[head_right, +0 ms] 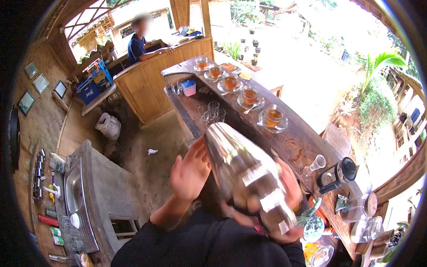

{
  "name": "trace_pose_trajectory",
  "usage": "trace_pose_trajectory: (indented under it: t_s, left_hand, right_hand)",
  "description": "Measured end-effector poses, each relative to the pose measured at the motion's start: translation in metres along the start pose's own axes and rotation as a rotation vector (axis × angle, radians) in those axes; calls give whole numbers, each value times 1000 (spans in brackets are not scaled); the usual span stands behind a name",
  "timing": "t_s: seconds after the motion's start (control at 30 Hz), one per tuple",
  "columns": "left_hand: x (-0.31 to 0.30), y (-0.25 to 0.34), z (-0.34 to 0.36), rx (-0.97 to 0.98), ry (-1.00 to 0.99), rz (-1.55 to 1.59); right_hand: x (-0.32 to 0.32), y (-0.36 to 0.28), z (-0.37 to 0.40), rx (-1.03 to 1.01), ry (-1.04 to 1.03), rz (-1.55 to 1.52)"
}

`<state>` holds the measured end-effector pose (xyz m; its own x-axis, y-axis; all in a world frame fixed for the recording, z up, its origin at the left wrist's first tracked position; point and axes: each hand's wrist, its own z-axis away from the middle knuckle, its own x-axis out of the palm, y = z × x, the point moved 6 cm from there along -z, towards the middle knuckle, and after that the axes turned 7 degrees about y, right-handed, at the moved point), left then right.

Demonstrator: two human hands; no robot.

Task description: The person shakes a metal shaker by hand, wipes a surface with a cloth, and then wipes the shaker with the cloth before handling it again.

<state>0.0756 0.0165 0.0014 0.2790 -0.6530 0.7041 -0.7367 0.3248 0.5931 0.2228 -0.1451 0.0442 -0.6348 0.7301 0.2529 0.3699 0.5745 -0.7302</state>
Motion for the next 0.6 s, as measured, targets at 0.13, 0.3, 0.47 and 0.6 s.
trace_pose_trajectory:
  t_s: [0.13,0.3,0.47,0.6]
  left_hand:
    - [65,27,-10,252,-249,-110]
    - [46,20,-28,145,36,31]
    - [6,-28,-6,-67,233,194]
    - [36,-12,-11,53,-17,120]
  right_hand:
    - [0,-28,16,319,119,129]
    - [13,5,-7,392,-211,-48]
    - [50,-14,4,-628,-19,239]
    - [11,5,13,130,-117,-367]
